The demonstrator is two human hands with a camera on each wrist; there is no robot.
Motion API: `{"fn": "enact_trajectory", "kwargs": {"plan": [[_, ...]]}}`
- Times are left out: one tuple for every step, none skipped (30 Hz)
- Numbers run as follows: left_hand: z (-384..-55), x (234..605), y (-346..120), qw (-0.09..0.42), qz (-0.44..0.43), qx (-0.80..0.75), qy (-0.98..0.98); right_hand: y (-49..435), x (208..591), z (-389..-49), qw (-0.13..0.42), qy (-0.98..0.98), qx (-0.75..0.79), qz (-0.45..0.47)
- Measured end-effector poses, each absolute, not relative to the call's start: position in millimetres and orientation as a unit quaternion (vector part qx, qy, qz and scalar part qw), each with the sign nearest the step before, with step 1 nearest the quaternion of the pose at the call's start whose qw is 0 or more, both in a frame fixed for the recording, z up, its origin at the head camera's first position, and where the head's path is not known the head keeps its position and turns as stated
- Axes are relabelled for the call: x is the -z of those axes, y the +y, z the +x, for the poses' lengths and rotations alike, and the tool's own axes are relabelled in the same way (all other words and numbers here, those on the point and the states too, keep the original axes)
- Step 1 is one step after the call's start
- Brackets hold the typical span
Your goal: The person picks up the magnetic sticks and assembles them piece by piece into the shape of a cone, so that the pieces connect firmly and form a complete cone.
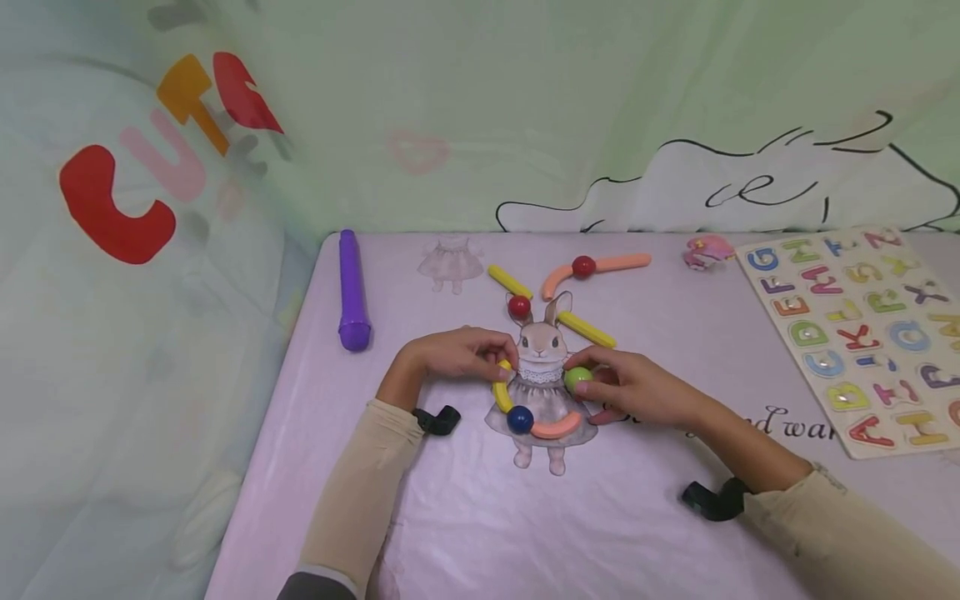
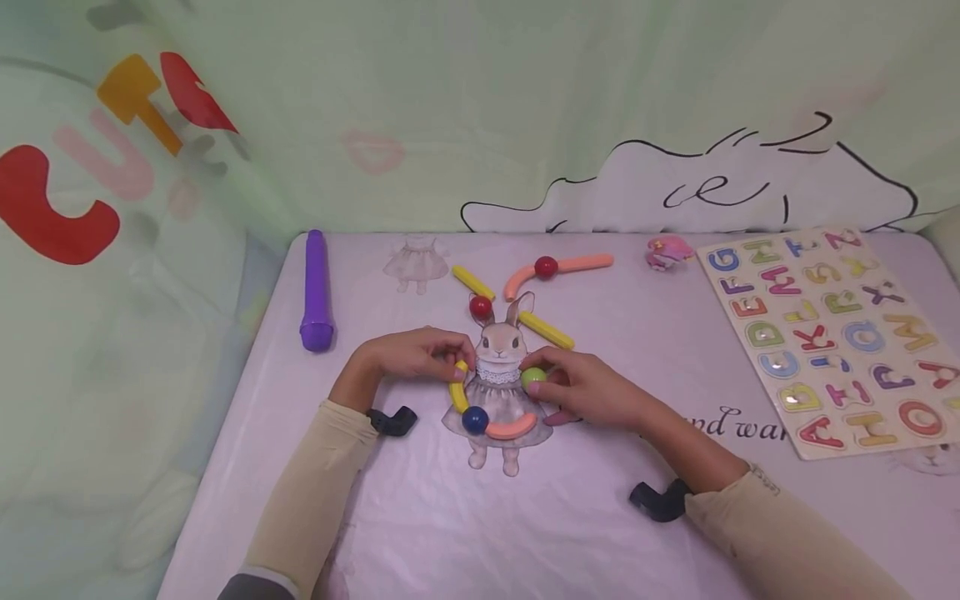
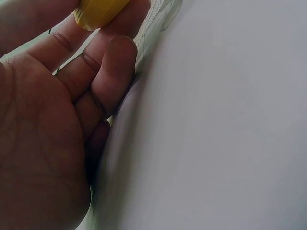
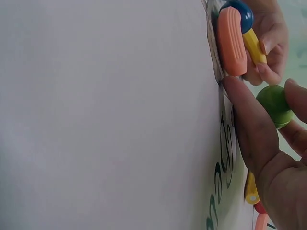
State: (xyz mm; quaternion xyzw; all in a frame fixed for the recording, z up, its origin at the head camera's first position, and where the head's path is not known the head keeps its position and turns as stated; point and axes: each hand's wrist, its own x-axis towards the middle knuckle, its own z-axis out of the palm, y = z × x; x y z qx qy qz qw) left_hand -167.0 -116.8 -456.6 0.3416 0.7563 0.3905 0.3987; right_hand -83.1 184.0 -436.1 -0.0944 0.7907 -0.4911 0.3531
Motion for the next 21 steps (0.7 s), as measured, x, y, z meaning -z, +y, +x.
{"fn": "enact_trajectory", "kwargs": {"plan": [[-167.0, 456.8, -116.8, 0.399, 0.341, -0.391, 0.757, 184.1, 435.8, -82.4, 0.355, 0.788, 0.495, -0.094], [-167.0, 456.8, -116.8, 0.398, 0.34, -0.391, 0.757, 184.0, 435.4, -81.8, 0.355, 0.786, 0.497, -0.093], [-167.0, 456.9, -116.7, 0.398, 0.34, -0.391, 0.757, 184.2, 435.3, -81.3, 0.357, 0.784, 0.5, -0.094], [-167.0, 457.0, -116.7, 0.398, 0.341, -0.392, 0.756, 184.2, 435.2, -81.1, 0.358, 0.782, 0.502, -0.09], [-167.1, 457.4, -116.6, 0.398, 0.34, -0.393, 0.756, 184.3, 434.9, -80.8, 0.359, 0.78, 0.504, -0.09], [-167.0, 457.3, -116.5, 0.398, 0.341, -0.393, 0.756, 184.5, 434.7, -80.6, 0.36, 0.778, 0.507, -0.089], [-166.9, 457.2, -116.5, 0.398, 0.341, -0.394, 0.755, 184.5, 434.6, -80.8, 0.36, 0.777, 0.509, -0.088], [-166.8, 457.2, -116.6, 0.398, 0.341, -0.395, 0.754, 184.7, 434.4, -80.9, 0.36, 0.777, 0.509, -0.087], [-166.8, 457.3, -116.6, 0.399, 0.34, -0.396, 0.754, 184.9, 434.1, -81.1, 0.36, 0.776, 0.51, -0.085], [-166.7, 457.3, -116.6, 0.399, 0.34, -0.396, 0.754, 185.1, 433.8, -81.2, 0.361, 0.776, 0.511, -0.083], [-166.6, 457.3, -116.7, 0.4, 0.339, -0.397, 0.754, 185.4, 433.5, -81.3, 0.361, 0.775, 0.512, -0.082], [-166.3, 457.2, -116.7, 0.399, 0.339, -0.396, 0.754, 185.7, 433.1, -81.3, 0.361, 0.775, 0.512, -0.081], [-166.2, 457.2, -116.8, 0.399, 0.339, -0.397, 0.754, 186.0, 432.7, -81.2, 0.362, 0.775, 0.512, -0.08], [-166.1, 457.3, -116.8, 0.399, 0.338, -0.397, 0.754, 186.4, 432.2, -81.1, 0.362, 0.775, 0.511, -0.079], [-166.1, 457.5, -116.8, 0.399, 0.338, -0.398, 0.754, 186.5, 431.6, -81.0, 0.363, 0.776, 0.511, -0.078], [-166.0, 457.5, -116.9, 0.399, 0.338, -0.398, 0.754, 186.8, 431.2, -80.9, 0.363, 0.776, 0.509, -0.077], [-166.0, 457.7, -116.9, 0.399, 0.338, -0.399, 0.753, 187.0, 430.9, -80.8, 0.364, 0.776, 0.509, -0.076], [-166.0, 457.8, -117.0, 0.399, 0.338, -0.4, 0.753, 187.3, 430.8, -80.8, 0.365, 0.776, 0.508, -0.075], [-166.1, 457.8, -117.1, 0.399, 0.338, -0.401, 0.752, 187.4, 430.8, -80.9, 0.367, 0.775, 0.509, -0.074], [-166.2, 457.8, -117.2, 0.399, 0.338, -0.402, 0.752, 187.5, 430.9, -81.0, 0.369, 0.774, 0.51, -0.073], [-166.3, 457.8, -117.2, 0.4, 0.338, -0.402, 0.752, 187.6, 431.0, -81.1, 0.371, 0.772, 0.511, -0.072]]}}
